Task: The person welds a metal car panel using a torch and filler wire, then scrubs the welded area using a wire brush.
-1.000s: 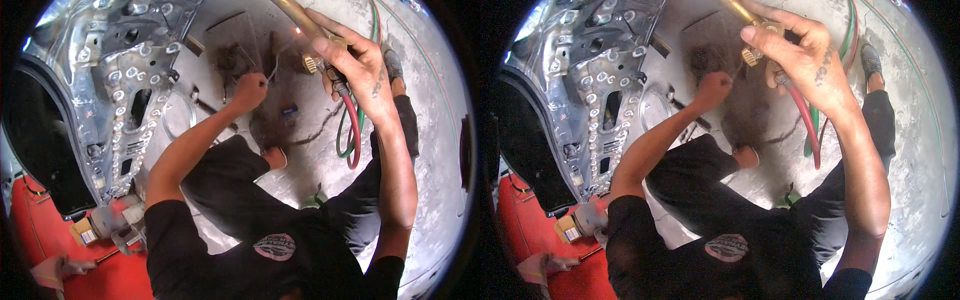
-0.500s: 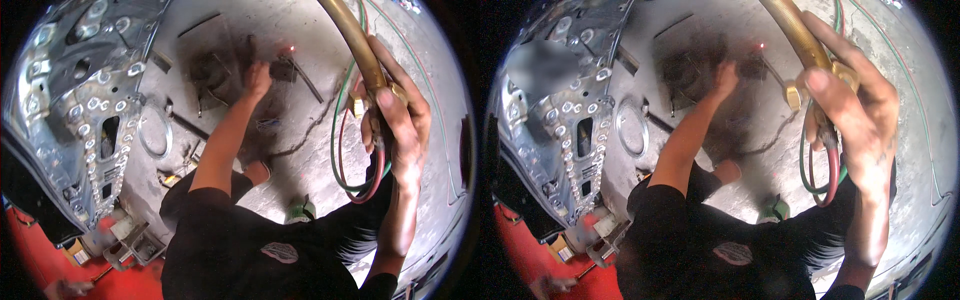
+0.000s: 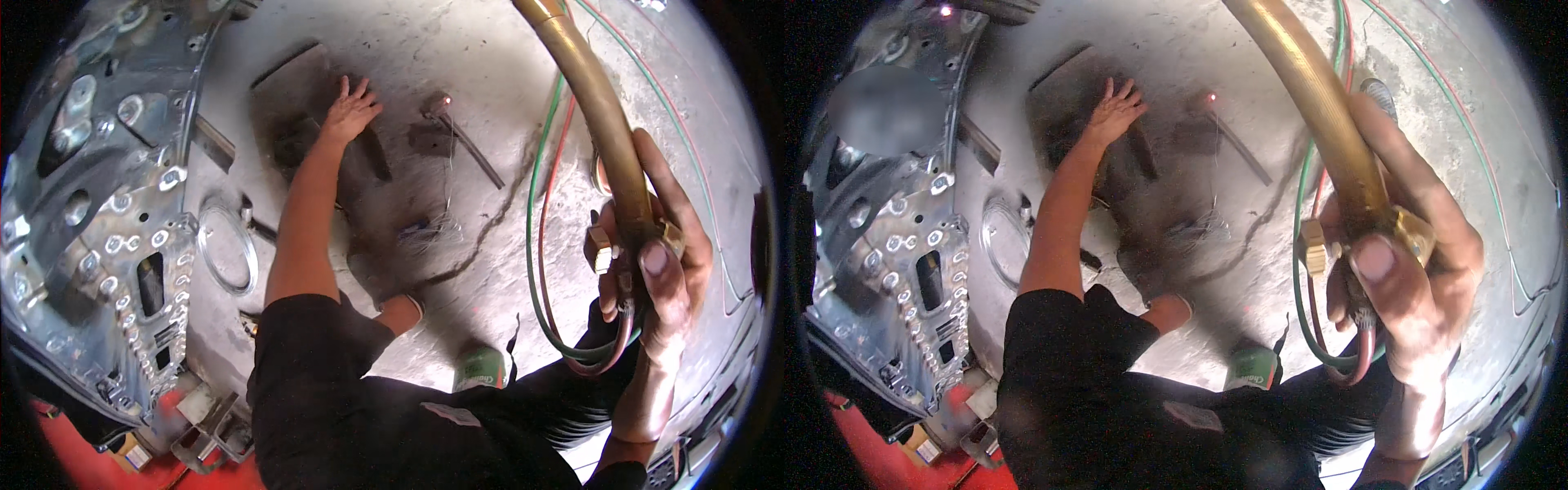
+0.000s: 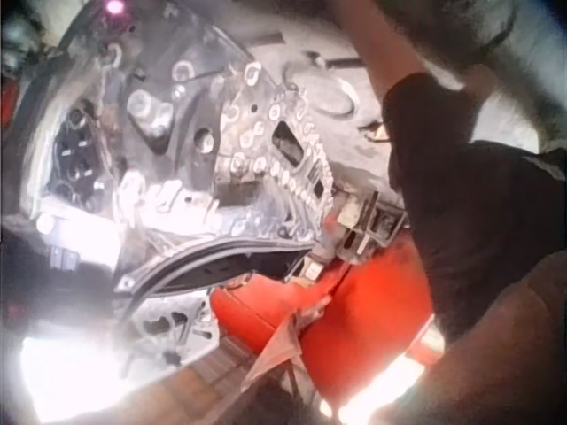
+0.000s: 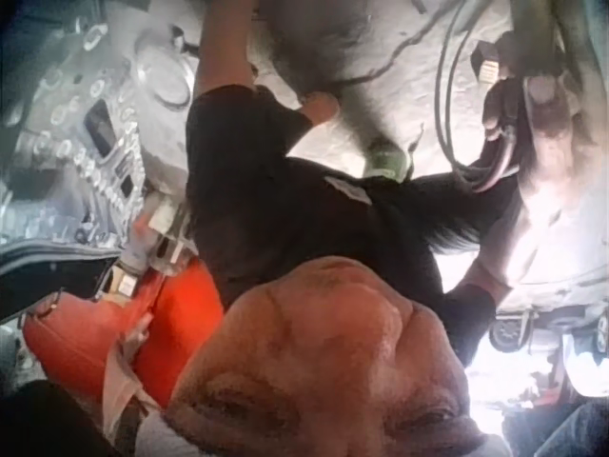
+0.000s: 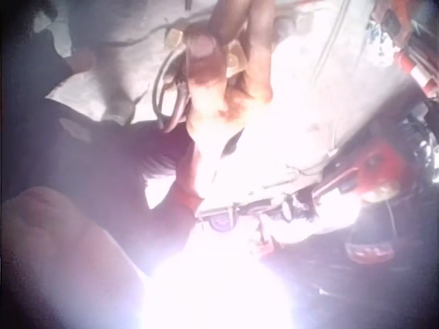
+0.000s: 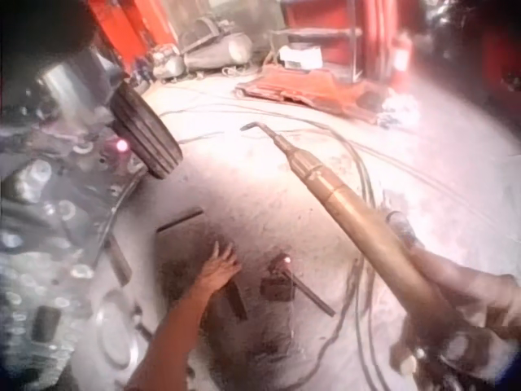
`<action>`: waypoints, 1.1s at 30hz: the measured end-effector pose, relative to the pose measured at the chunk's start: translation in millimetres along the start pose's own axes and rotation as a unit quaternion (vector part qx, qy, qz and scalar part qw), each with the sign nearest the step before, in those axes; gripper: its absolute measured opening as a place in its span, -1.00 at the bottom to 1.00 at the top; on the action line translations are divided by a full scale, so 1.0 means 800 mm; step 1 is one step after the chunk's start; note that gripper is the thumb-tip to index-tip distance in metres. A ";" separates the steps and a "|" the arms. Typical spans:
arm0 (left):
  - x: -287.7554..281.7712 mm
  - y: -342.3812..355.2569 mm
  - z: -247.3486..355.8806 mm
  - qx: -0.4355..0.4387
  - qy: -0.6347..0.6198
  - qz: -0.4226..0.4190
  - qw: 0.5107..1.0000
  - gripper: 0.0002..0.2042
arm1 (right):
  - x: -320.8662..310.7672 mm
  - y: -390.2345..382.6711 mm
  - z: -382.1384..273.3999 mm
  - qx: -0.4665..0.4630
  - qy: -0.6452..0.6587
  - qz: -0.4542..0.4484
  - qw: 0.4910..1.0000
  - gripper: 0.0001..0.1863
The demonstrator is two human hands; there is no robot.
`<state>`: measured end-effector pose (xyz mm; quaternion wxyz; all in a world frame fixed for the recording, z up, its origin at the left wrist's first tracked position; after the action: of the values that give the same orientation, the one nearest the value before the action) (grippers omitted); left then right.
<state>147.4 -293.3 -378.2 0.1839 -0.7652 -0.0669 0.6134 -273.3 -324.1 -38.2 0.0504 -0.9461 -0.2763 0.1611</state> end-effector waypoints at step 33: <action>-0.415 -0.353 0.010 -0.323 -0.278 0.461 0.778 -0.57 | -0.021 -0.034 -0.033 -0.084 0.212 -0.014 0.974 -0.35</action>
<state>95.0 -140.0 26.7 -0.4057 -0.5155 0.0518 0.7530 -291.3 -310.5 -3.5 0.0306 -0.9556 -0.2850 -0.0676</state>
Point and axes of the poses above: each hand's wrist, its own y-axis towards the middle knuckle, its own x-axis out of the palm, z = x × y, the point moved 7 cm from there along y, towards the middle knuckle, and after that the axes turned 8 degrees about -y, right-handed, at the moved point
